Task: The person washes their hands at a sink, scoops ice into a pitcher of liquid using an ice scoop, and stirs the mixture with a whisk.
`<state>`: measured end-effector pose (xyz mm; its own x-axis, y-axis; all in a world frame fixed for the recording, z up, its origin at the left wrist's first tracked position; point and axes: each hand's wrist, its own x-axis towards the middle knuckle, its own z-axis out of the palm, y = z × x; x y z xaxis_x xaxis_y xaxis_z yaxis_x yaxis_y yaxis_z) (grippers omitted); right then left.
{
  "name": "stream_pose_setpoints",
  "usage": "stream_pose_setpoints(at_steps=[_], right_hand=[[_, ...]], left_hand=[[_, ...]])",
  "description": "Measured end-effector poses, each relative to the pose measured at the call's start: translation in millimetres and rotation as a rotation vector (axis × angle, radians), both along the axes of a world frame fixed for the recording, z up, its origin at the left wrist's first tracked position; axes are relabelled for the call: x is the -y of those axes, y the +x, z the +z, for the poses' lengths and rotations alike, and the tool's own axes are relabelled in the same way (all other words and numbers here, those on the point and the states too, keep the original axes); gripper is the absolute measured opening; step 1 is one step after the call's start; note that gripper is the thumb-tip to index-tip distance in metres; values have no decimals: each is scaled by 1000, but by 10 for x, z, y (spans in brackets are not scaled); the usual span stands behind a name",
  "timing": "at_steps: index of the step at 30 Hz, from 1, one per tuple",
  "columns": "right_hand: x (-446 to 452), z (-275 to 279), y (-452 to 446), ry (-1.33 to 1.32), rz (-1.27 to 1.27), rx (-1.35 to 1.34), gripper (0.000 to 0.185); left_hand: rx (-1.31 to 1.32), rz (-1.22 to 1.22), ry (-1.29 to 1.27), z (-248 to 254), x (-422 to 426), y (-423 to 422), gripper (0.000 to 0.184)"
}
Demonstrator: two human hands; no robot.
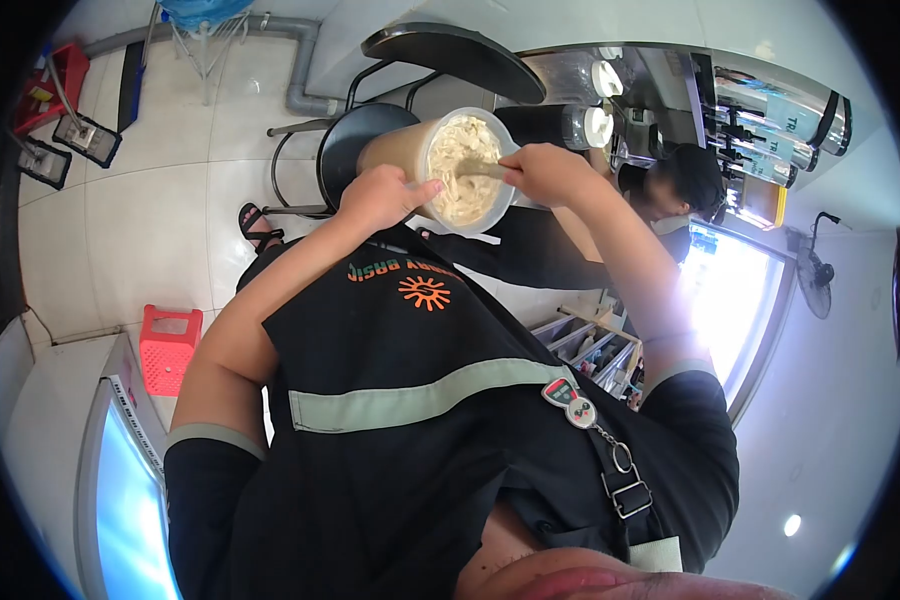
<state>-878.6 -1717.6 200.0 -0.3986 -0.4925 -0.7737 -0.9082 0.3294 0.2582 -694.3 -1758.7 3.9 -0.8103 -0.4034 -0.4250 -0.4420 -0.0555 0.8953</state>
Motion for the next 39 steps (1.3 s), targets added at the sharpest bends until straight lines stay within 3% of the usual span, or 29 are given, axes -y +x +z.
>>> stream_pose_setpoints(at_steps=[2,5,9,12,15,18,23,26,27,30,32,34,39], right_hand=[[73,82,105,136,57,-19,33],[48,35,32,18,-21,-4,32],[61,2,47,132,56,-48,31],[37,-9,-60,9,-7,29,30],[139,105,122,161,84,-2,28],[69,17,-14,-1,-2,5,27],[119,105,109,119,76,5,29],[-34,-62,23,17,70,-99,29],[21,-1,101,93,90,-109,30],[49,22,-59,12,43,31,30],[8,-42,-16,-23,30,-21,31],[12,-19,66,124,112,-84,30],[-56,-55,-89,25,43,0,30]], left_hand=[[-51,61,-23,-63,-40,-5,74],[12,4,-33,0,24,1,74],[-67,73,-18,-64,-6,-13,73],[21,-8,-17,17,17,0,73],[-8,39,-33,30,42,11,73],[16,10,-31,5,-4,6,73],[-4,15,-35,15,21,29,74],[-1,20,-24,10,6,6,75],[0,22,-26,-4,3,10,75],[-29,35,-18,-11,-18,22,74],[-15,9,-2,32,26,23,75],[-16,24,-15,10,8,20,75],[-1,11,-13,25,10,22,75]])
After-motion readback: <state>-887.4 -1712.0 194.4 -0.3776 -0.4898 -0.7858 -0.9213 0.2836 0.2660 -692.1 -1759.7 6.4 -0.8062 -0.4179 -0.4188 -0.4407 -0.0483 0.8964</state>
